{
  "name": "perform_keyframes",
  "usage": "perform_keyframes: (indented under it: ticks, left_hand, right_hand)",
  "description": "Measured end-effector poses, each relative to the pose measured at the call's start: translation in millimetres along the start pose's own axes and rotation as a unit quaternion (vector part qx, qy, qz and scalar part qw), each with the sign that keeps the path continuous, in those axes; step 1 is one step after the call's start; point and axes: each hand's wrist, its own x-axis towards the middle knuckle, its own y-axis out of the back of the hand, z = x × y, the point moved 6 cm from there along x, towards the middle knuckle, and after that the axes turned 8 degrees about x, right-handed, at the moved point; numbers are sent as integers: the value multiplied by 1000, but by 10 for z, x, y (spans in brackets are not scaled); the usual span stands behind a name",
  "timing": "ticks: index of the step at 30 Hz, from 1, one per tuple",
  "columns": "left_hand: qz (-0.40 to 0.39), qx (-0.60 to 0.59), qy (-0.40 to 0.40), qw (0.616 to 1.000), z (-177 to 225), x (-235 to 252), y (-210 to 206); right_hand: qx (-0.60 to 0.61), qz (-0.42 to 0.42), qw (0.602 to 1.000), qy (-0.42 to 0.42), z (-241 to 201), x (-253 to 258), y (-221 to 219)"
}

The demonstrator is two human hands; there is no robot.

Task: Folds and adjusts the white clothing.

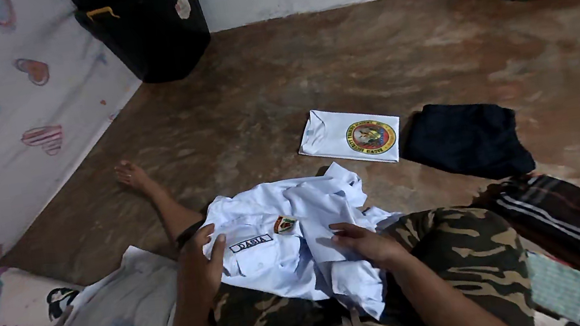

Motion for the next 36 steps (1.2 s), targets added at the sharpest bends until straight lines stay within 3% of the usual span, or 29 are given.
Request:
perform_keyframes:
  ticks: [4,10,17,24,28,32,36]
  left_hand:
    - [-35,70,81,994,-533,24,-296]
    - [-87,30,193,977,-702,-62,-444]
    - [-125,35,225,966,-757,-60,-478]
    - [-135,14,185,973,-755,-122,-595]
    - [-115,30,206,971,-799,-142,-603]
    - [-138,37,220,965,-725,-163,-631]
    - [-105,77,176,976,-703,-154,-663]
  right_hand:
    - [-51,-26,998,-14,99,61,-54]
    - [-101,1,995,16,32,78,0]
    - [20,181,972,150,-392,-188,485]
    - [75,249,959,116,-313,-262,769]
    - [-112,254,959,52,-260,-197,766]
    - [-350,208,913,-32,-273,-159,621]
    - [-404,181,893,78,-342,-90,321]
